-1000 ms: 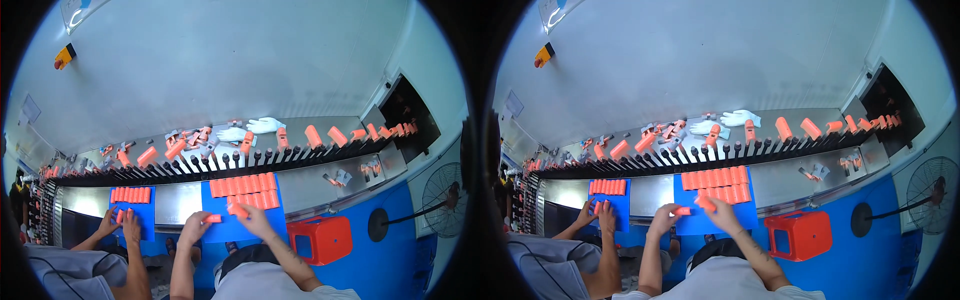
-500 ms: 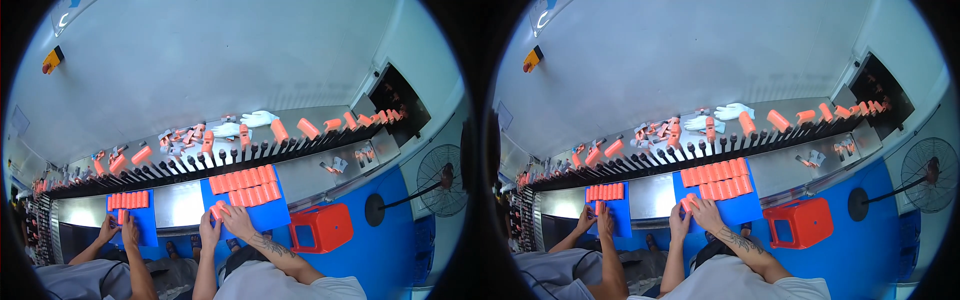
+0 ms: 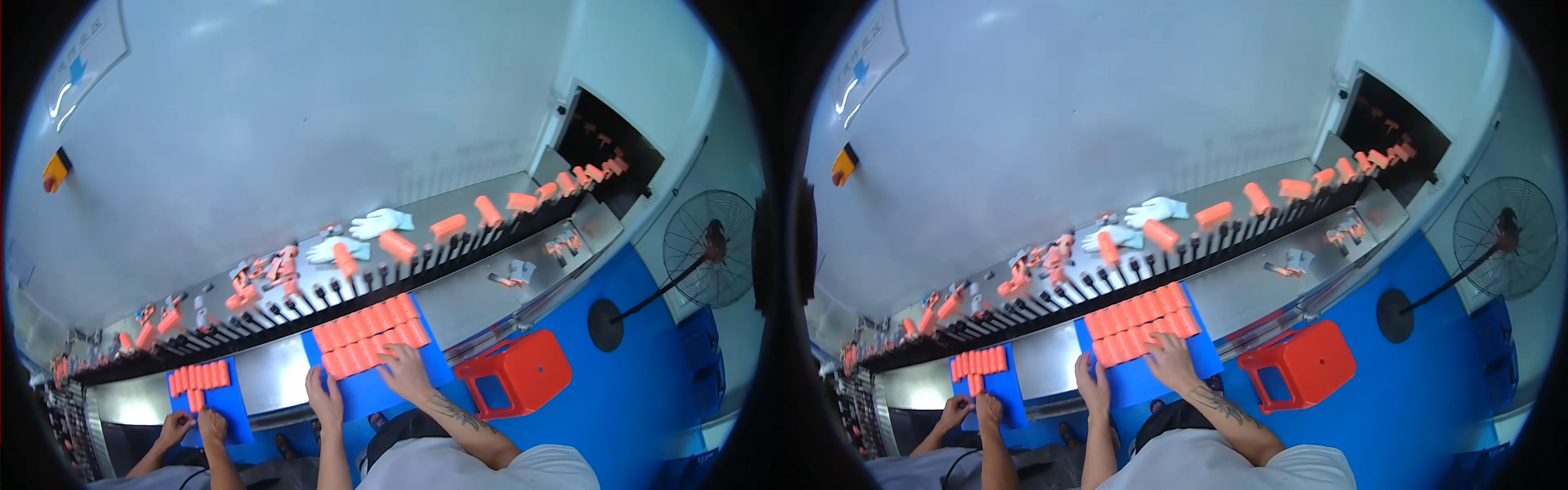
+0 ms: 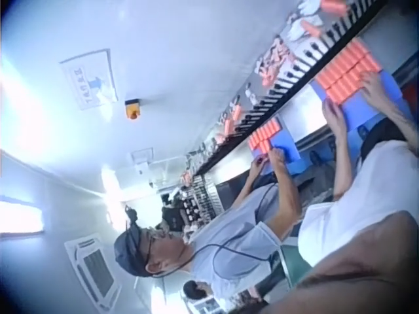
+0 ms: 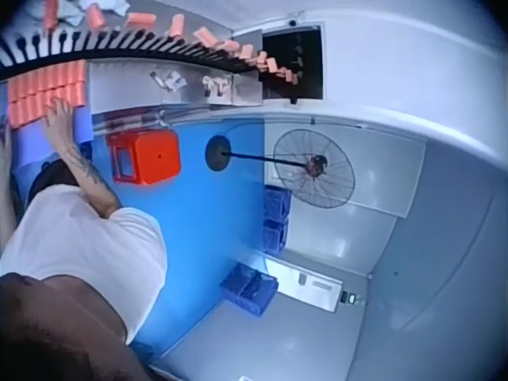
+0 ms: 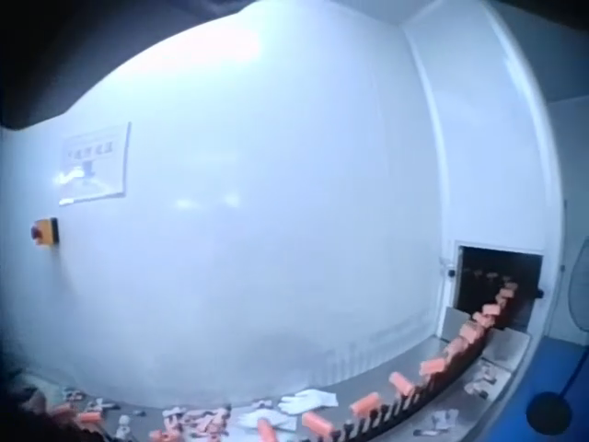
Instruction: Packing small pink rectangular parts from a moving conveyor belt onto a blue board in an organized grid pattern.
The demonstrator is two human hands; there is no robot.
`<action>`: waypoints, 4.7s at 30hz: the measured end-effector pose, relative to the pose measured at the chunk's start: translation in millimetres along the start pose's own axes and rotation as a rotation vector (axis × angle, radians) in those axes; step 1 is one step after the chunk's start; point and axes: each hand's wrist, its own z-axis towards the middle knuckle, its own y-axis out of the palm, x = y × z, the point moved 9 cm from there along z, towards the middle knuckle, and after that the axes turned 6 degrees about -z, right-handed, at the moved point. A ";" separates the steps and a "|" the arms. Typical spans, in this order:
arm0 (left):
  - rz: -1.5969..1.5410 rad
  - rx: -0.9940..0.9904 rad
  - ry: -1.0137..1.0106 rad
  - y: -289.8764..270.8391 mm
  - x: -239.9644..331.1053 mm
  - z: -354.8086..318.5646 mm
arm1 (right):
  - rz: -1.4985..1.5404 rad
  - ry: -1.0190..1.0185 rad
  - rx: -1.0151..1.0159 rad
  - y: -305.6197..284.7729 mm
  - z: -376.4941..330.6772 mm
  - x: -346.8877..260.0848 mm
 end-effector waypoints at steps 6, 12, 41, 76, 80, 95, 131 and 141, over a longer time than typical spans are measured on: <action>-0.220 -0.159 0.123 48.9 101.7 30.3 | 0.234 0.122 0.278 -115.1 79.8 87.4; -0.129 -0.084 0.134 57.7 192.5 156.2 | 0.155 0.217 0.305 -128.4 181.1 66.2; 0.141 -0.774 0.735 159.3 119.0 -65.4 | -0.015 0.502 0.164 -46.7 -87.6 110.1; 0.568 -0.569 1.128 210.0 350.0 161.9 | -0.107 0.035 0.519 -237.8 167.7 161.4; 0.594 -0.683 0.851 188.7 310.8 173.9 | -0.004 0.149 0.367 -211.7 163.1 166.5; 0.568 -0.492 0.334 97.3 230.1 212.2 | -0.311 0.123 0.005 -112.1 236.4 63.7; -0.051 -0.595 0.298 99.6 55.9 -63.3 | -0.172 -0.006 -0.067 0.2 -74.1 26.7; -0.006 -0.446 0.405 107.6 105.5 -57.1 | 0.005 -0.013 0.020 -43.8 -42.0 55.1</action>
